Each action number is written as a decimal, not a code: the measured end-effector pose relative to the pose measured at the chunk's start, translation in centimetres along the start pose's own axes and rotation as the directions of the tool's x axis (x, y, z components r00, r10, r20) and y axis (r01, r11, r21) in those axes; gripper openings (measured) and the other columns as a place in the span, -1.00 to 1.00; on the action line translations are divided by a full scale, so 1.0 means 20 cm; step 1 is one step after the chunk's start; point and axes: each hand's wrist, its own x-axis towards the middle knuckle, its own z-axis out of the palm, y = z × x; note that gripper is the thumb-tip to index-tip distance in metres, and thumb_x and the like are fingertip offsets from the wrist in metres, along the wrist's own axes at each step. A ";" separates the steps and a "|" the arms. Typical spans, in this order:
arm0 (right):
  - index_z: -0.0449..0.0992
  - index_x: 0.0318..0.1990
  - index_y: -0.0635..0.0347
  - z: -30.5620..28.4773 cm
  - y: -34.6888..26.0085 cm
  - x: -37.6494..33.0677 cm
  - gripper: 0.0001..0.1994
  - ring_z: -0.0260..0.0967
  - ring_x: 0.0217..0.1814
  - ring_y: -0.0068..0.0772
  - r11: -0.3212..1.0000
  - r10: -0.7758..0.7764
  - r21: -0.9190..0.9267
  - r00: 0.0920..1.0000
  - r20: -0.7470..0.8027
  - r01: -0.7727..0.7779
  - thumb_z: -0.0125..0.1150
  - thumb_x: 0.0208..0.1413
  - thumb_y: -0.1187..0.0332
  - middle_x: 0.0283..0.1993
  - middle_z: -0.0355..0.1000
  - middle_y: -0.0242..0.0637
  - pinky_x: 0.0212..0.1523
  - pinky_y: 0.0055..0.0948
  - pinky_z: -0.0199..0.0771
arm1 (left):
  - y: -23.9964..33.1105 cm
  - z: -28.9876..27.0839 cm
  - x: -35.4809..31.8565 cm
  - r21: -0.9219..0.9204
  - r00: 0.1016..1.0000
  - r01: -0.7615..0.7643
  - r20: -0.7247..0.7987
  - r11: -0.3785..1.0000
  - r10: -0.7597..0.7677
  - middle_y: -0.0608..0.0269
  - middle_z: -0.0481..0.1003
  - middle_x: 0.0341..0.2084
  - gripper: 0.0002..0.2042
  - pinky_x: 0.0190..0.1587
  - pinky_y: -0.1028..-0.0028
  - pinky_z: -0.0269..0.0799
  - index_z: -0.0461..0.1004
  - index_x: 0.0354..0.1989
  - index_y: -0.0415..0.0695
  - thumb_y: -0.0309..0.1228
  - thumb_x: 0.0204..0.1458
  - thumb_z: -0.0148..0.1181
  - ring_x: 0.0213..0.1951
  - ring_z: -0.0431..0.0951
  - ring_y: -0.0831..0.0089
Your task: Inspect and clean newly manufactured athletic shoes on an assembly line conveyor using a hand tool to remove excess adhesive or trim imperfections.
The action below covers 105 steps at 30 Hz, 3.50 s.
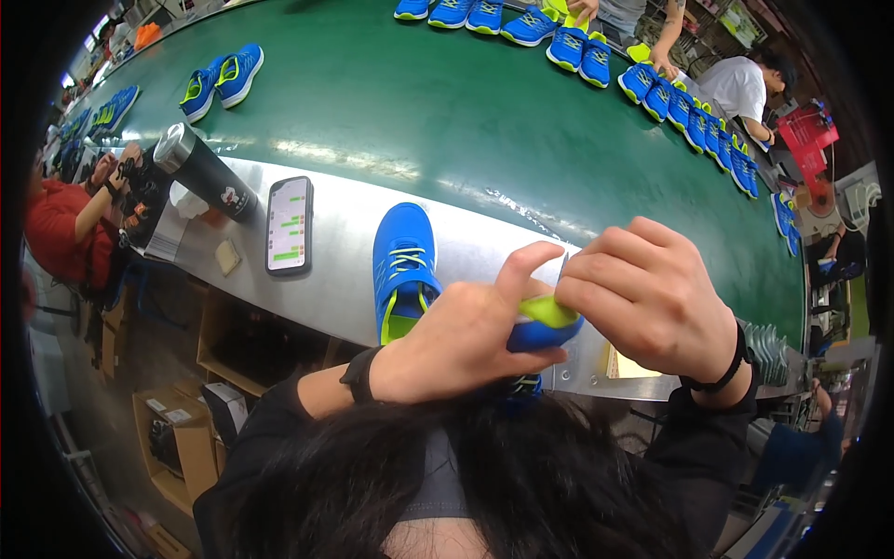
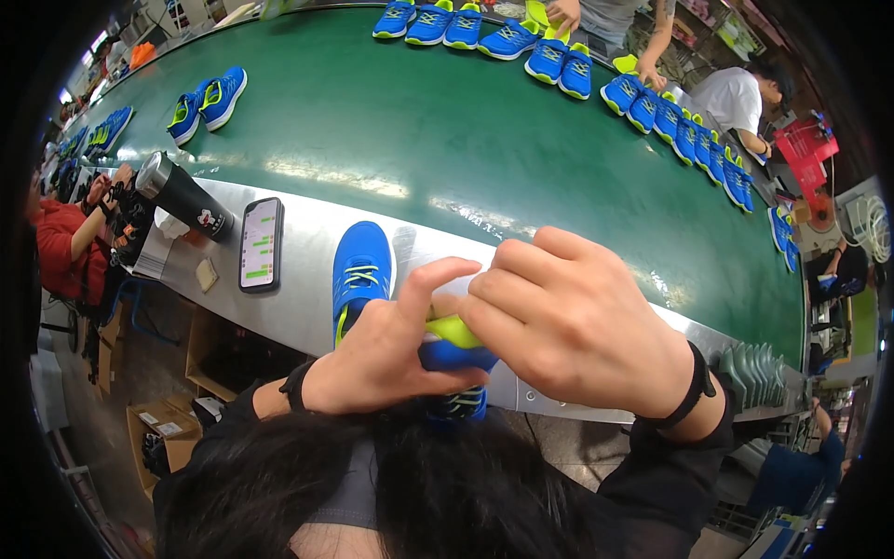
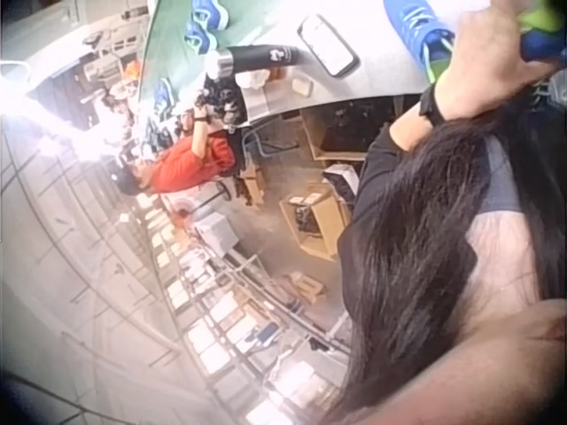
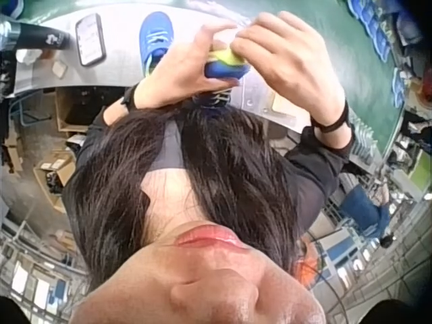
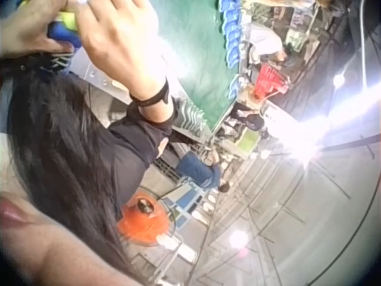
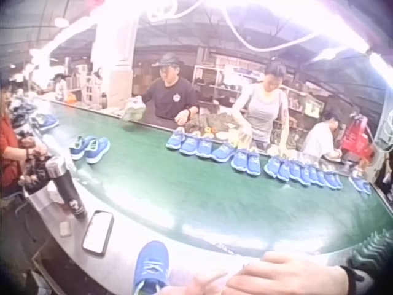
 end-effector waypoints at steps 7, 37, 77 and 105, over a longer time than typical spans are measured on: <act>0.44 -0.37 0.19 0.11 0.07 -0.07 -0.86 0.33 -0.38 -0.25 0.966 0.127 0.231 0.991 -0.044 -0.114 0.19 -0.16 0.49 -0.45 0.35 -0.28 -0.39 -0.33 0.30 | -0.01 0.02 -0.01 0.003 0.999 0.033 0.029 0.999 -0.033 -0.01 0.57 -0.22 -0.11 -0.10 0.33 0.50 -0.03 0.27 -0.10 -0.33 -0.19 0.48 -0.16 0.59 0.01; 0.34 0.05 0.41 1.01 -0.20 -0.36 -0.58 0.49 -0.07 -0.20 -0.147 0.715 0.820 0.514 0.475 -0.553 0.04 0.08 0.31 -0.12 0.49 -0.09 -0.02 -0.37 0.44 | -0.54 -0.16 -0.58 -0.542 0.777 0.527 -0.004 0.654 -0.629 0.23 0.36 0.01 -0.34 0.13 0.48 0.29 0.05 0.31 -0.23 -0.58 -0.08 -0.01 0.06 0.38 0.46; 0.26 0.21 0.20 0.91 -0.37 -0.32 -0.27 0.26 0.13 -0.07 0.480 0.877 0.448 0.433 -0.209 -0.754 0.44 -0.19 0.35 0.08 0.26 -0.03 0.11 -0.23 0.30 | -0.44 -0.15 -0.45 0.445 0.835 0.405 -0.536 0.799 -0.125 0.08 0.26 -0.13 -0.27 -0.04 0.25 0.37 0.21 0.26 -0.07 -0.56 -0.24 0.22 -0.10 0.39 0.15; 0.43 -0.19 0.31 0.56 -0.27 -0.23 -0.77 0.26 -0.59 -0.55 0.435 0.850 0.793 0.485 -0.206 -0.426 0.10 0.21 0.28 -0.54 0.38 -0.29 -0.54 -0.57 0.22 | -0.21 -0.08 -0.33 -0.718 0.935 -0.037 -0.271 0.695 -0.230 0.21 0.25 0.01 -0.24 0.28 0.33 0.10 -0.08 0.39 -0.19 -0.65 -0.07 0.02 0.18 0.28 0.36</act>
